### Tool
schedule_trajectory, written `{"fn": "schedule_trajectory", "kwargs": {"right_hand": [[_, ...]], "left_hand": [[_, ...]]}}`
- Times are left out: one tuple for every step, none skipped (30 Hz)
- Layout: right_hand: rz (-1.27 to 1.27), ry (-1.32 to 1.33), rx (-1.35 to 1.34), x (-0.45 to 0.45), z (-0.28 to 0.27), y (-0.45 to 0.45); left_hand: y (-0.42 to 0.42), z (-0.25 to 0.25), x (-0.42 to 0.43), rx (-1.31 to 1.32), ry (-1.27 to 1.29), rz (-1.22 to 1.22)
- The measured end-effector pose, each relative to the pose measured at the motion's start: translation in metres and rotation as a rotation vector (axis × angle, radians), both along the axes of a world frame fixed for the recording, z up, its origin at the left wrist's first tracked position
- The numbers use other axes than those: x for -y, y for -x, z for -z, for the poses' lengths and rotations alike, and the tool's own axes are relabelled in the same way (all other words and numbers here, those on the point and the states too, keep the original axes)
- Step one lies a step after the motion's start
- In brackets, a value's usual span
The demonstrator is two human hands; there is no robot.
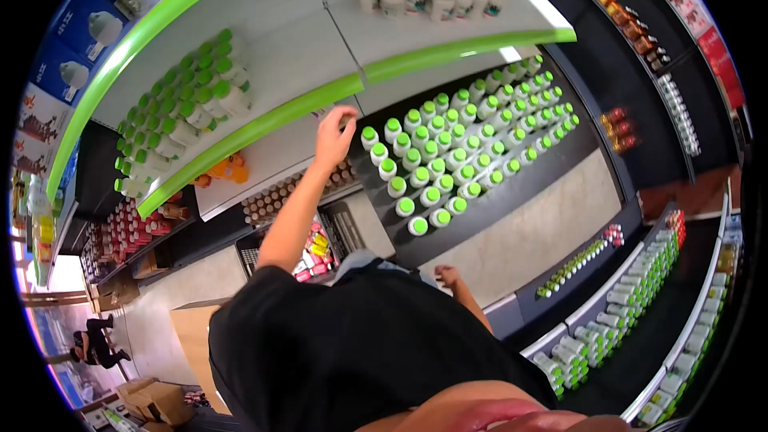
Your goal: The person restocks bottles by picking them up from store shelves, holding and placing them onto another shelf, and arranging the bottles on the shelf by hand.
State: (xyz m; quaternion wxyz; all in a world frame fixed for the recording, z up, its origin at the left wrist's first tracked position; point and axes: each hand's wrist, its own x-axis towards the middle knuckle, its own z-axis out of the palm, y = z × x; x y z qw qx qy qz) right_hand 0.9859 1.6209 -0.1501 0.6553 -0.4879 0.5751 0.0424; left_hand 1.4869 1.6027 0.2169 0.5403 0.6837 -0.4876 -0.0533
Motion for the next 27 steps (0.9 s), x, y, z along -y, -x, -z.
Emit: {"fn": "schedule_trajectory", "kwargs": {"right_hand": [[0.155, -0.053, -0.062, -0.004, -0.012, 0.012], [0.166, 0.104, -0.023, 0.005, 0.024, 0.031], [0.177, 0.246, 0.005, 0.002, 0.059, 0.061], [0.285, 0.174, -0.006, 0.005, 0.048, 0.073], [0.393, 0.102, -0.016, 0.007, 0.028, 0.083], [0.485, 0.063, -0.046, 0.006, 0.014, 0.095], [0.575, 0.026, -0.077, 0.002, -0.002, 0.105], [0.671, 0.051, -0.085, -0.006, -0.023, 0.112], [0.768, 0.074, -0.095, -0.018, -0.037, 0.116], [0.796, 0.076, -0.13, -0.035, -0.037, 0.12], [0.827, 0.087, -0.157, -0.048, -0.036, 0.124], [0.856, 0.096, -0.197, -0.069, -0.037, 0.133], [0.922, 0.117, -0.229, -0.095, -0.032, 0.133], [0.953, 0.093, -0.218, -0.121, -0.015, 0.137], [1.136, -0.025, -0.115, -0.148, 0.005, 0.137], [1.131, -0.075, -0.106, -0.17, 0.01, 0.128], [1.06, -0.117, -0.126, -0.19, 0.006, 0.112], [0.988, -0.157, -0.134, -0.208, 0.003, 0.094], [0.921, -0.18, -0.129, -0.22, -0.001, 0.077], [0.862, -0.197, -0.121, -0.227, -0.005, 0.061], [0.814, -0.208, -0.107, -0.231, -0.009, 0.046], [0.767, -0.215, -0.094, -0.233, -0.011, 0.032], [0.748, -0.214, -0.083, -0.233, -0.012, 0.022], [0.726, -0.211, -0.074, -0.231, -0.015, 0.013], [0.715, -0.204, -0.062, -0.227, -0.016, 0.007], [0.72, -0.192, -0.048, -0.22, -0.017, 0.004], [0.73, -0.183, -0.025, -0.21, -0.017, 0.001]], "left_hand": [[0.009, -0.016, 0.007, 0.131, 0.03, 0.023], [0.006, -0.026, 0.021, 0.249, 0.043, 0.075], [0.004, -0.031, 0.029, 0.358, 0.042, 0.129], [-0.003, -0.035, 0.041, 0.471, 0.048, 0.18], [-0.018, -0.033, 0.059, 0.455, 0.082, 0.133], [-0.032, -0.04, 0.076, 0.235, 0.024, 0.075], [-0.061, -0.033, 0.102, 0.126, 0.052, 0.004], [-0.09, -0.024, 0.128, 0.014, 0.076, -0.066], [-0.104, -0.039, 0.145, -0.219, 0.004, -0.089], [-0.117, -0.054, 0.162, -0.453, -0.073, -0.112], [-0.147, -0.044, 0.191, -0.412, -0.107, -0.12], [-0.177, -0.024, 0.215, -0.381, -0.147, -0.129], [-0.197, -0.018, 0.237, -0.342, -0.194, -0.157], [-0.213, -0.009, 0.259, -0.304, -0.24, -0.183], [-0.223, -0.001, 0.276, -0.267, -0.282, -0.206], [-0.23, 0.006, 0.286, -0.152, -0.257, -0.19], [-0.229, 0.0, 0.294, -0.119, -0.264, -0.194], [-0.225, -0.01, 0.291, -0.09, -0.273, -0.201], [-0.224, -0.016, 0.29, -0.063, -0.284, -0.212], [-0.229, -0.016, 0.297, -0.069, -0.289, -0.237], [-0.233, -0.018, 0.301, -0.089, -0.292, -0.228], [-0.236, -0.021, 0.304, -0.106, -0.297, -0.216], [-0.236, -0.023, 0.305, -0.121, -0.305, -0.203], [-0.237, -0.022, 0.304, -0.155, -0.233, -0.186], [-0.236, -0.021, 0.302, -0.144, -0.244, -0.172], [-0.236, -0.021, 0.298, -0.131, -0.253, -0.161], [-0.238, -0.024, 0.295, -0.117, -0.258, -0.153]]}}
